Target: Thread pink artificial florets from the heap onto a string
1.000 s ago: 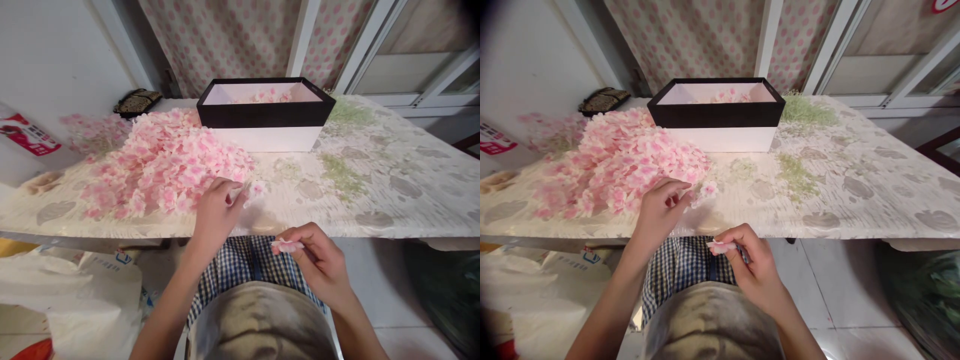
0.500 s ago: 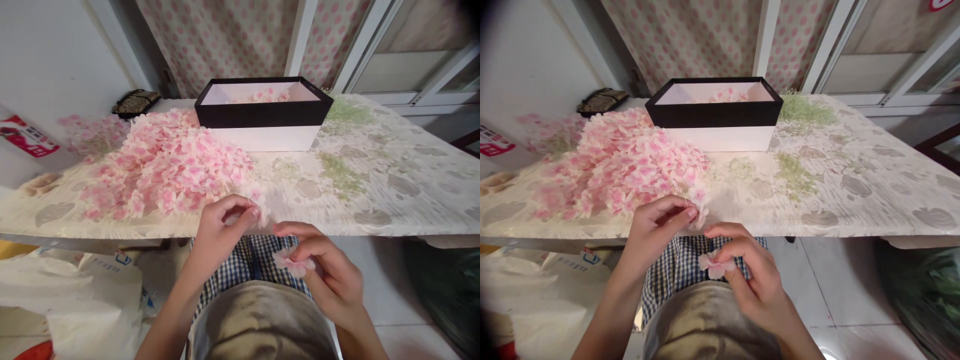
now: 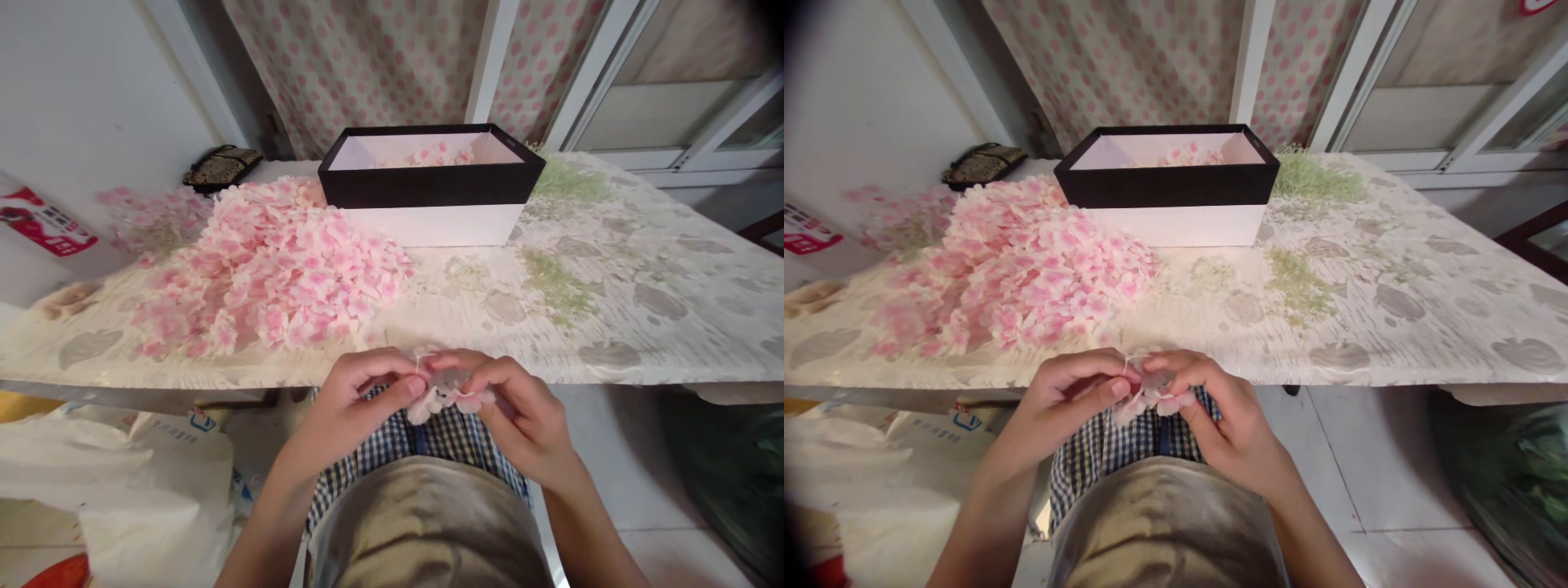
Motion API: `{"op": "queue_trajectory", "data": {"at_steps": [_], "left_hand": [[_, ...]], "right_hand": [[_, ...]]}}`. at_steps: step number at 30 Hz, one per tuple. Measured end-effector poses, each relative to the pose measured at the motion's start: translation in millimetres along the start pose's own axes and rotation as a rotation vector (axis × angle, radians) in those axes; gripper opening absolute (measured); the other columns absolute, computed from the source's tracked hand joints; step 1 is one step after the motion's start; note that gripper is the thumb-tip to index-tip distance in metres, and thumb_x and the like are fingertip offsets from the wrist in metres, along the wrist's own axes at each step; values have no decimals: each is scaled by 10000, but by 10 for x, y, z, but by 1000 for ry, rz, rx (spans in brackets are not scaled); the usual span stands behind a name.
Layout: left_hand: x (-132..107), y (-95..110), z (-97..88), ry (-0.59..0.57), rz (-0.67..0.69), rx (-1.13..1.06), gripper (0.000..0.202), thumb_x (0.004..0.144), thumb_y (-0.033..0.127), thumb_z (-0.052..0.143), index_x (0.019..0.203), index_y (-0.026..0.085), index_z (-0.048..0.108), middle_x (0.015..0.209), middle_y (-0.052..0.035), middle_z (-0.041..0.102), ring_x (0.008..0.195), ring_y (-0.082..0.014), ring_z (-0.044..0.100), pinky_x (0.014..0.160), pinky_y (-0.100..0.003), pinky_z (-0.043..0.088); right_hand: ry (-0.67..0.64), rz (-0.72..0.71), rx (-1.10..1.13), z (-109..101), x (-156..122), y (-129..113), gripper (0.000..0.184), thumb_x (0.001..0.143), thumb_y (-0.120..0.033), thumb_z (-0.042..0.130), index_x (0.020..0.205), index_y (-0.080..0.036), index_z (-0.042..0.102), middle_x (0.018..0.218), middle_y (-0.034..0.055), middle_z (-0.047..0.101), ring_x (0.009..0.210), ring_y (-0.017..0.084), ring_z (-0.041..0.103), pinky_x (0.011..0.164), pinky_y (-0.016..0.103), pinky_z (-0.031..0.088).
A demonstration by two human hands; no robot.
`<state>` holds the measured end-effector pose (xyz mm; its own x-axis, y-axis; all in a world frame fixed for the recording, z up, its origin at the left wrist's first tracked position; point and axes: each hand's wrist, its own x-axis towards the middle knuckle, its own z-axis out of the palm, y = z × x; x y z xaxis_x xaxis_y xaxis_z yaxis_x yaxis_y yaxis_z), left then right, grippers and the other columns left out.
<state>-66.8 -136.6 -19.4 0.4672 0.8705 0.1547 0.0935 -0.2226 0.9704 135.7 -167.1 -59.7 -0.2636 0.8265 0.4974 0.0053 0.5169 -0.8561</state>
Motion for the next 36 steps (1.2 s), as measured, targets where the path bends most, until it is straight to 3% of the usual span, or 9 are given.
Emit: {"op": "queue_trajectory", "data": {"at_steps": [5,7,10,14,19,24,28,32,36], "left_hand": [[-50,-71,0,44,119,-11,279,974,285,497,863,213,742,939,-56,593,882,-155,587,766,-260,469],[-66,-113,2,89,125,-93,275,980,306,490,870,211,724,951,-49,575,857,-142,578,758,-251,463],[-64,-133,22,111,28,-182,178,956,308,547,909,210,688,854,-21,597,760,-114,565,709,-228,449],[-29,-90,85,49,-96,-199,113,879,298,664,953,216,690,807,-1,619,745,-99,555,663,-195,424],[-36,-76,134,40,-121,-275,88,817,241,728,779,172,689,765,10,592,720,-76,537,657,-170,420],[-110,-93,142,-97,-324,-628,193,765,288,783,715,135,677,649,2,626,530,-51,548,513,-150,441],[-149,-103,201,-177,-384,-931,185,710,253,825,734,133,686,652,-21,677,452,-68,571,433,-165,491],[-154,-89,292,-74,-364,-1005,143,688,154,825,715,134,686,629,-6,677,455,-66,586,441,-156,511],[-147,-46,348,128,-321,-912,139,686,116,814,684,136,676,628,14,667,485,-65,604,486,-157,520]], "right_hand": [[84,-17,142,31,-84,16,248,937,-27,418,1016,-237,524,1220,47,656,1186,199,597,984,396,500],[104,-27,191,31,-91,14,244,942,-28,409,1011,-235,519,1214,48,661,1182,202,601,977,394,504],[94,-31,263,27,-83,6,211,955,-59,420,1017,-234,520,1207,53,666,1170,205,609,975,399,506],[83,26,393,30,-91,6,141,967,-120,456,1003,-242,516,1183,51,678,1148,194,621,926,369,531],[89,109,502,24,-134,52,73,962,-178,497,968,-251,498,1140,50,698,1098,196,646,920,385,528],[71,259,604,14,-162,102,43,943,-218,547,941,-256,527,1123,20,712,1007,159,692,833,288,562],[40,299,650,15,-154,130,53,917,-254,592,935,-261,542,1108,22,727,946,162,715,790,292,572],[39,361,495,-76,-90,117,68,905,-303,603,918,-243,573,1109,56,717,976,200,697,796,340,567],[315,257,175,-212,-122,-124,46,884,-199,603,885,-240,622,1099,37,671,1070,195,634,911,335,519]]}}
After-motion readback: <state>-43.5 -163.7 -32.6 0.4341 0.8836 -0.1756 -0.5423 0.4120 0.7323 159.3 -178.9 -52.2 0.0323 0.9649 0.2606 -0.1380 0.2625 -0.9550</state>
